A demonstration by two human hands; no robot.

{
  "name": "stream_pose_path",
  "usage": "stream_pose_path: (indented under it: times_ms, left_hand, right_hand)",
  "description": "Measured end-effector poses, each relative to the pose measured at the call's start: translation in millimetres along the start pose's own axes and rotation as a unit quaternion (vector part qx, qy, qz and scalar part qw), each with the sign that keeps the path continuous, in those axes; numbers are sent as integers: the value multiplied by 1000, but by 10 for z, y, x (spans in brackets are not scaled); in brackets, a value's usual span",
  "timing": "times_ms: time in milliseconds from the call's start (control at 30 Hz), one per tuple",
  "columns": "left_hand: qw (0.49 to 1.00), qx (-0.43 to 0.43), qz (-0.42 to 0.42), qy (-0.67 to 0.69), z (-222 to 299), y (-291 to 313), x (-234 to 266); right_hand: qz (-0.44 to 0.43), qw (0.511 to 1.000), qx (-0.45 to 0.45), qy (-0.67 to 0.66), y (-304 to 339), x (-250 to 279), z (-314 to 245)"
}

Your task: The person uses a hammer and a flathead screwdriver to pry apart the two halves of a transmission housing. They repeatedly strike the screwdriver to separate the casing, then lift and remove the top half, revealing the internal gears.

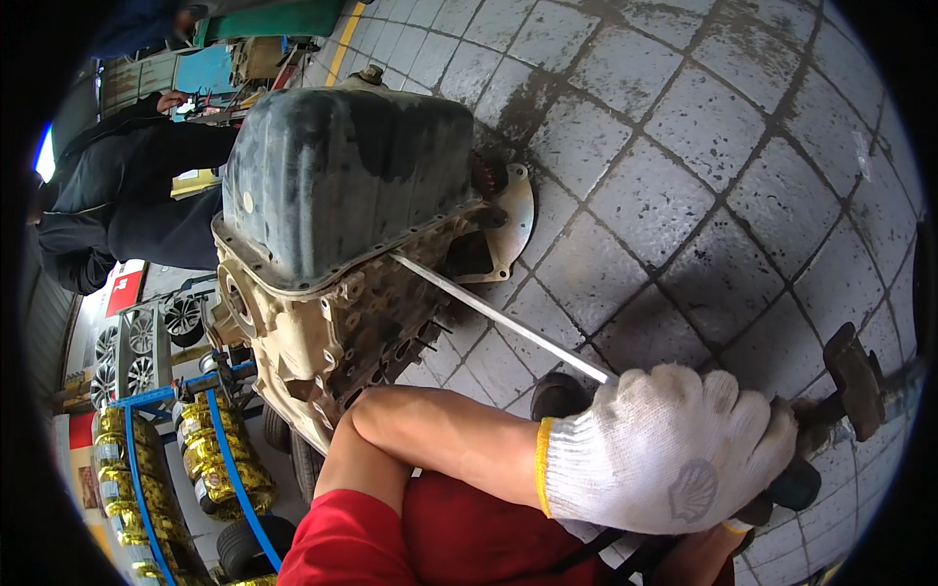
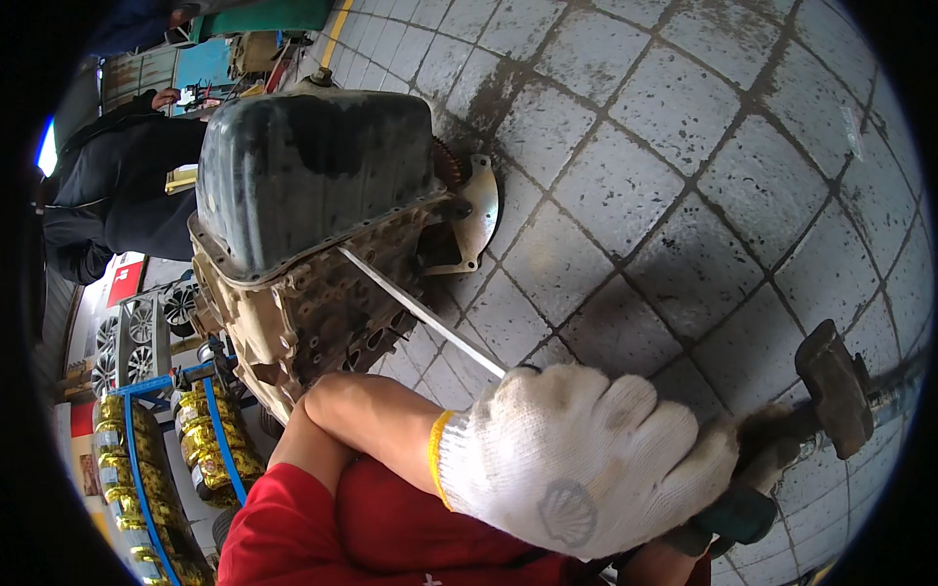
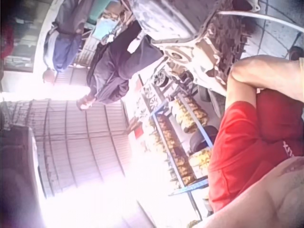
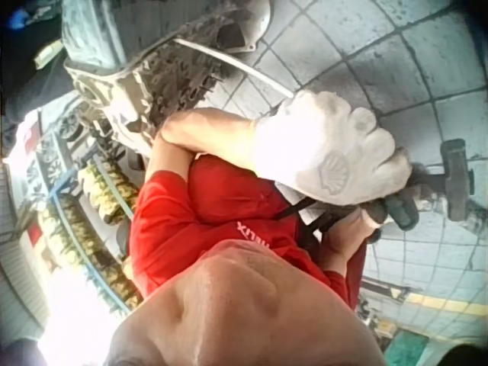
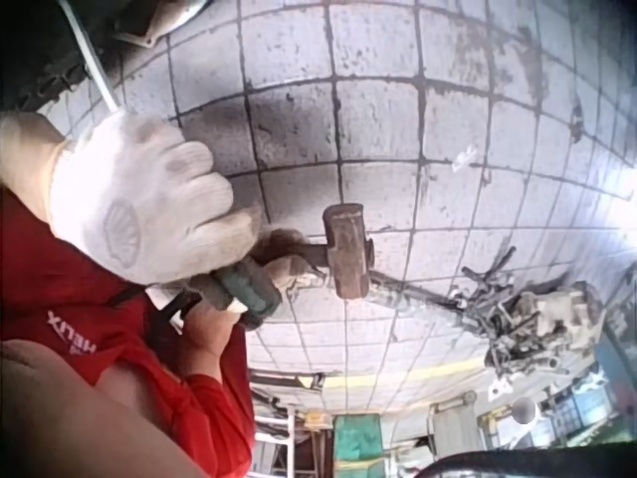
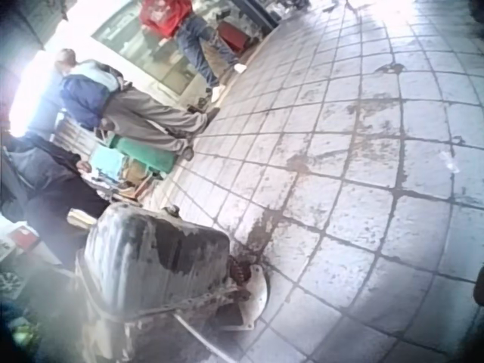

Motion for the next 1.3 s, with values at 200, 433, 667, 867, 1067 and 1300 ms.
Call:
stream_pose_path:
  times_ms: [200, 433, 667, 867, 1067, 1300]
  left_hand:
    - [1000, 0, 5, 26, -66, -58, -48]
    - [1000, -8, 12, -9, -190, -260, -86]
    - [999, -34, -10, -30, -97, -39, 90]
    - [989, -105, 77, -71, -113, 23, 159]
    - [970, -168, 171, -35, 22, -28, 333]
    - [978, -152, 112, -89, -30, 57, 238]
  right_hand:
    - [-38, 996, -61, -60, 57, 61, 254]
    - [163, 967, -74, -180, 247, 694, 920]
    - [171, 914, -69, -361, 443, 756, 768]
    - [31, 863, -125, -488, 577, 575, -204]
    - [-6, 908, -19, -419, 541, 817, -491]
    - [155, 875, -12, -458, 597, 1268, -287]
Point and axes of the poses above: each hand's wrist, its own y-axis away from the middle knuckle, its own x-axis out of the back of the hand, z = x × y, the point moved 6 cm from there along -y, towards the middle knuckle, and after that the axes turned 6 degrees about -y, right-handed, at the moved point
